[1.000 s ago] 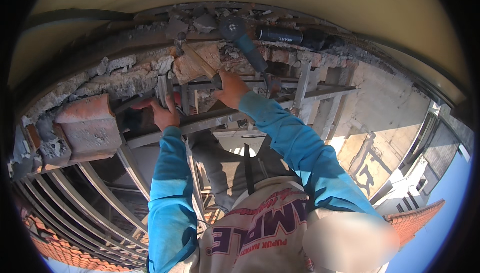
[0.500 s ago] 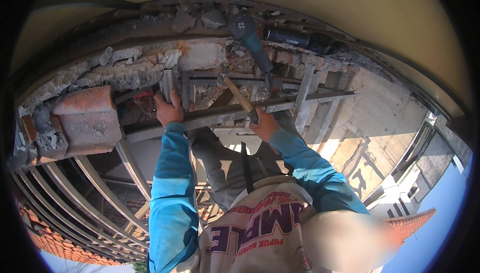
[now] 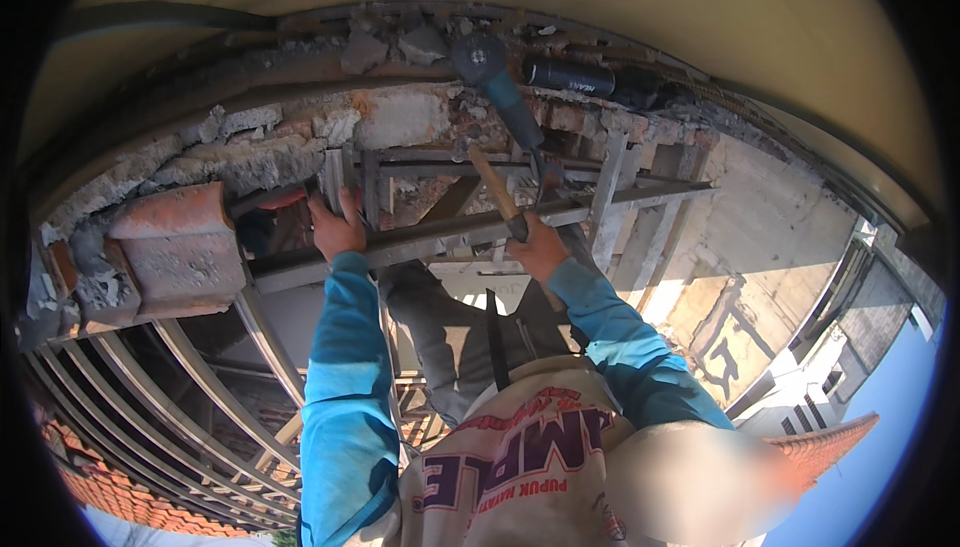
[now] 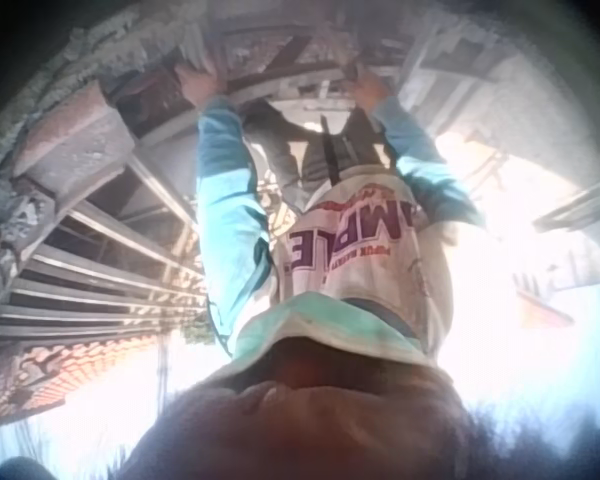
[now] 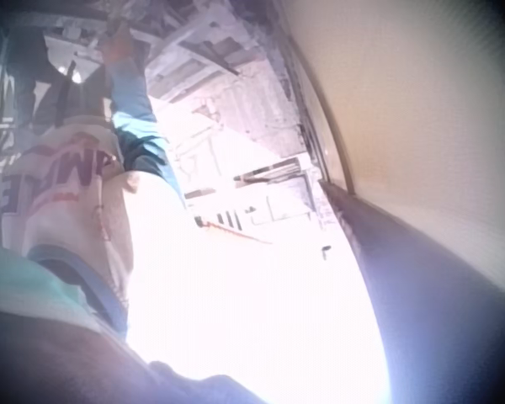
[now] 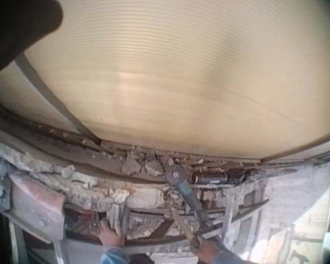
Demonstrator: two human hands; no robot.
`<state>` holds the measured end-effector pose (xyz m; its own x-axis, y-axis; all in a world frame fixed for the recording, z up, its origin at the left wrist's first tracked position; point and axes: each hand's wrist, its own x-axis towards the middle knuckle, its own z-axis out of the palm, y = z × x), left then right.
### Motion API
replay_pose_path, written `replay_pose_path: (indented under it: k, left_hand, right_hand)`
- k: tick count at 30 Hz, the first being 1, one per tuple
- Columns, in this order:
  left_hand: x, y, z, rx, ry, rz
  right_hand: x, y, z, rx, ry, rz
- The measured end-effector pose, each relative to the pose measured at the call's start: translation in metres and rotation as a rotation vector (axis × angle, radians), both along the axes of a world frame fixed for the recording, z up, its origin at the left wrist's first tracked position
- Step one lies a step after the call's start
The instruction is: The person uses a hammer to break and pry away fragments of concrete and masonry from the edge of a roof, handling the pieces with their hands.
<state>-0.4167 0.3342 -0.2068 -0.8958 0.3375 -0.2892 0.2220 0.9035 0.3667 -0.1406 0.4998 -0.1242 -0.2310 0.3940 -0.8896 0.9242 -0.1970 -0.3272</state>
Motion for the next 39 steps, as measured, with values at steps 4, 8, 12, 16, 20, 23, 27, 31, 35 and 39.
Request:
replay_pose_path:
  k: [4, 8, 12, 16, 20, 23, 27, 31, 35, 39]
  left_hand:
    - [0.001, 0.002, 0.002, -0.001, -0.003, 0.004]
    - [0.001, 0.004, 0.005, -0.016, -0.013, 0.011]
    - [0.000, 0.004, 0.008, -0.020, -0.040, 0.018]
    - [0.000, 0.000, 0.001, 0.000, -0.014, 0.007]
    - [-0.001, -0.004, -0.001, 0.014, -0.025, 0.010]
    - [-0.002, -0.003, 0.005, 0.013, -0.057, 0.028]
    - [-0.001, -0.001, 0.011, 0.074, -0.074, 0.054]
    - [-0.006, -0.002, 0.005, 0.235, -0.027, 0.080]
    - [-0.038, -0.001, -0.017, 0.915, -0.114, 0.754]
    - [-0.101, 0.044, 0.011, 1.425, -0.347, 1.081]
  right_hand:
    - [-0.018, 0.001, 0.010, 0.036, 0.045, -0.016]
    - [-0.034, 0.007, 0.015, 0.029, 0.104, 0.005]
    - [-0.050, 0.011, 0.012, 0.077, 0.193, 0.074]
    - [-0.079, 0.021, 0.027, -0.060, 0.242, -0.003]
    - [-0.116, 0.029, 0.035, -0.080, 0.328, -0.048]
    - [-0.149, 0.037, 0.046, -0.133, 0.387, -0.117]
    - [-0.177, 0.036, 0.049, -0.221, 0.477, -0.186]
    - [-0.191, 0.030, 0.035, -0.361, 0.477, -0.018]
    - [-0.199, 0.054, 0.042, -0.421, 0.435, 0.129]
    - [-0.201, 0.068, 0.067, -0.200, 0.565, 0.054]
